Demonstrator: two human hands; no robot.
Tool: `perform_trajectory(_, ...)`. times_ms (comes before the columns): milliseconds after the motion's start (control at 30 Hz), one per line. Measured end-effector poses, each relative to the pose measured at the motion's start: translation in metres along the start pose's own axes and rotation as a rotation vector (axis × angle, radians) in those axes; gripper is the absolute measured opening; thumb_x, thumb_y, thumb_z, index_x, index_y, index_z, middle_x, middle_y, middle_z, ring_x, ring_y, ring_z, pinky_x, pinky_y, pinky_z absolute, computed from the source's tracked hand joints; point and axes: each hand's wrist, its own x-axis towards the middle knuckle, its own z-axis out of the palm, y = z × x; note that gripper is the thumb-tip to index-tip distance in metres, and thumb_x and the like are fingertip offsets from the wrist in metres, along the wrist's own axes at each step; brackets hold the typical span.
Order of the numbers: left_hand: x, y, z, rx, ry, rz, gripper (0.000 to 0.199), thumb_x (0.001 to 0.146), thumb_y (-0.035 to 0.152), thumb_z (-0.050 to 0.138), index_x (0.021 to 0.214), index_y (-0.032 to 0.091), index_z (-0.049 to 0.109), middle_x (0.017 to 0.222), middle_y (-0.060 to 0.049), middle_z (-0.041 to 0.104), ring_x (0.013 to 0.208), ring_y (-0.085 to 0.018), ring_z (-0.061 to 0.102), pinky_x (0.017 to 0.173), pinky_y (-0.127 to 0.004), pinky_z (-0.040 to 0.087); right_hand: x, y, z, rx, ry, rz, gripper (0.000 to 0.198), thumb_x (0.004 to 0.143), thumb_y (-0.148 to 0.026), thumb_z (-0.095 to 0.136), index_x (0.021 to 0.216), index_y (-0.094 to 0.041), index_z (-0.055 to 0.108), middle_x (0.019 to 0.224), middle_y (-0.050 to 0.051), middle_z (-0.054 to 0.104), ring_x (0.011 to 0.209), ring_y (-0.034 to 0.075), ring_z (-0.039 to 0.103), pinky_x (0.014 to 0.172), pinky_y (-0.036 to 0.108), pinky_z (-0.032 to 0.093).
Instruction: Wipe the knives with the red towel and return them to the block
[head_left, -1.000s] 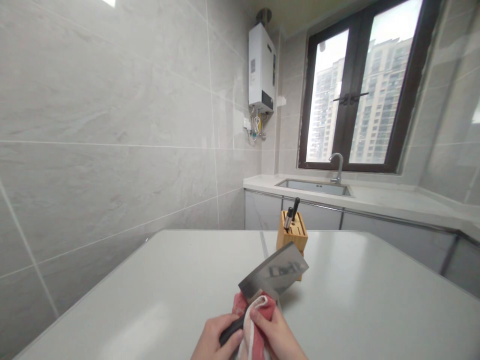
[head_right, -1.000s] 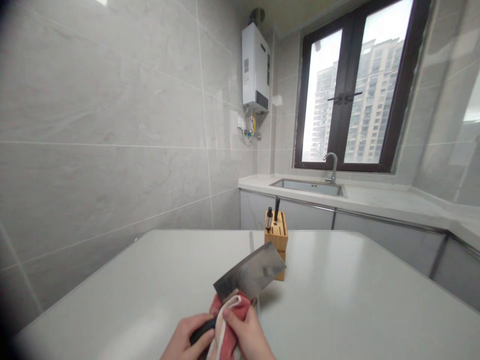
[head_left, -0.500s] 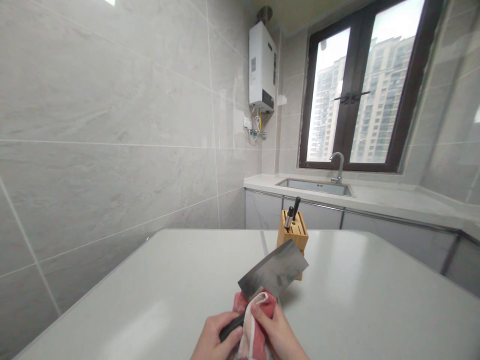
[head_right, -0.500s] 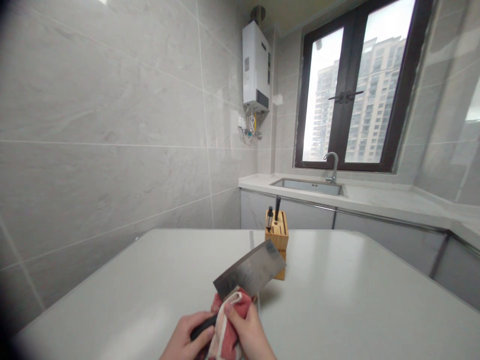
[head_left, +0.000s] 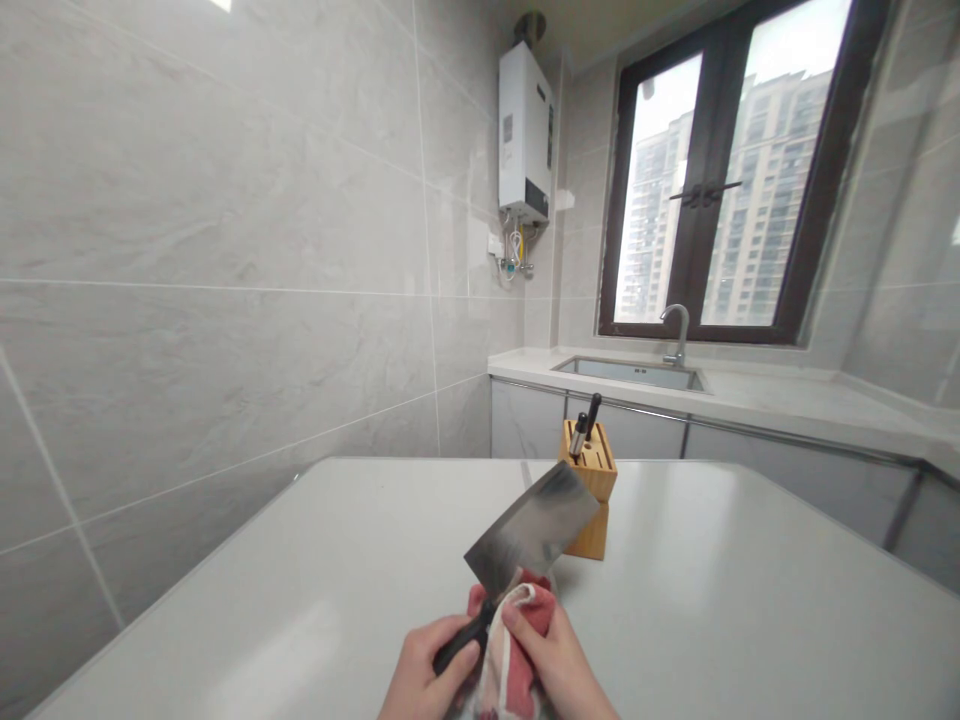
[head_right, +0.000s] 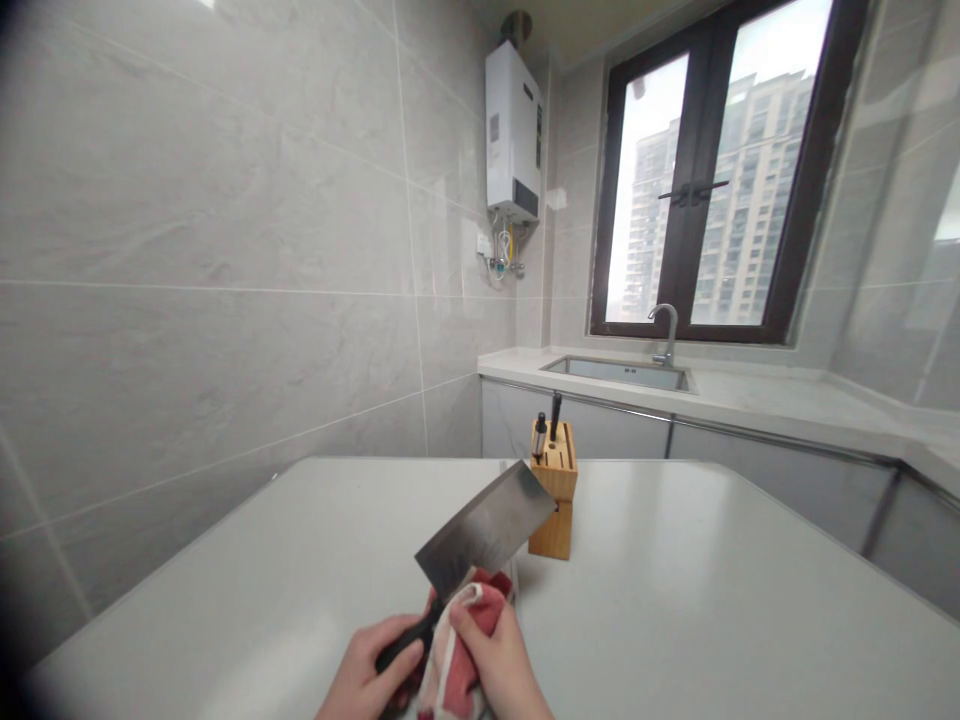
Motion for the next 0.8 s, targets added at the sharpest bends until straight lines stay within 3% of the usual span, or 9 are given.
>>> perform_trajectory(167, 0.001, -0.0064, 0.0019, -0.108, 0.046, -0.054, 0.036, 0.082, 0.044, 0.051, 0.093, 0.012, 0.063, 0.059, -0.002, 0.058, 0.043, -0.008, 0.048, 0.041, -0.015, 0.038, -0.0002, -0.0038, 0.0003, 0.018, -0.006, -0.045, 0.047, 0.052, -0.04, 0.079, 0.09, -0.016, 0.065, 0.089, 0.009, 0.07, 0.087, 0.028, 0.062, 0.081, 0.04, 0.047)
perform_trajectory(467, 0.0013, -0.0066, 0.0028, -0.171, 0.091, -0.117, 0.036, 0.082, 0.044, 0.052, 0.091, 0.01, 0.062, 0.06, -0.002, 0.056, 0.042, -0.006, 0.047, 0.04, -0.015, 0.036, 0.0038, -0.0019, -0.0025, -0.1, -0.03, -0.001, 0.046, 0.061, -0.046, 0.071, 0.094, -0.013, 0.063, 0.093, 0.012, 0.069, 0.085, 0.027, 0.063, 0.077, 0.039, 0.047)
perform_trajectory(800, 0.0025, -0.0072, 0.0029, -0.163, 0.053, -0.097, 0.037, 0.081, 0.045, 0.052, 0.091, 0.011, 0.062, 0.057, -0.001, 0.056, 0.041, -0.007, 0.047, 0.04, -0.015, 0.036, 0.0023, -0.0013, -0.0022, 0.016, -0.008, -0.004, 0.048, 0.051, -0.043, 0.078, 0.088, -0.015, 0.065, 0.086, 0.008, 0.07, 0.088, 0.029, 0.062, 0.081, 0.04, 0.046)
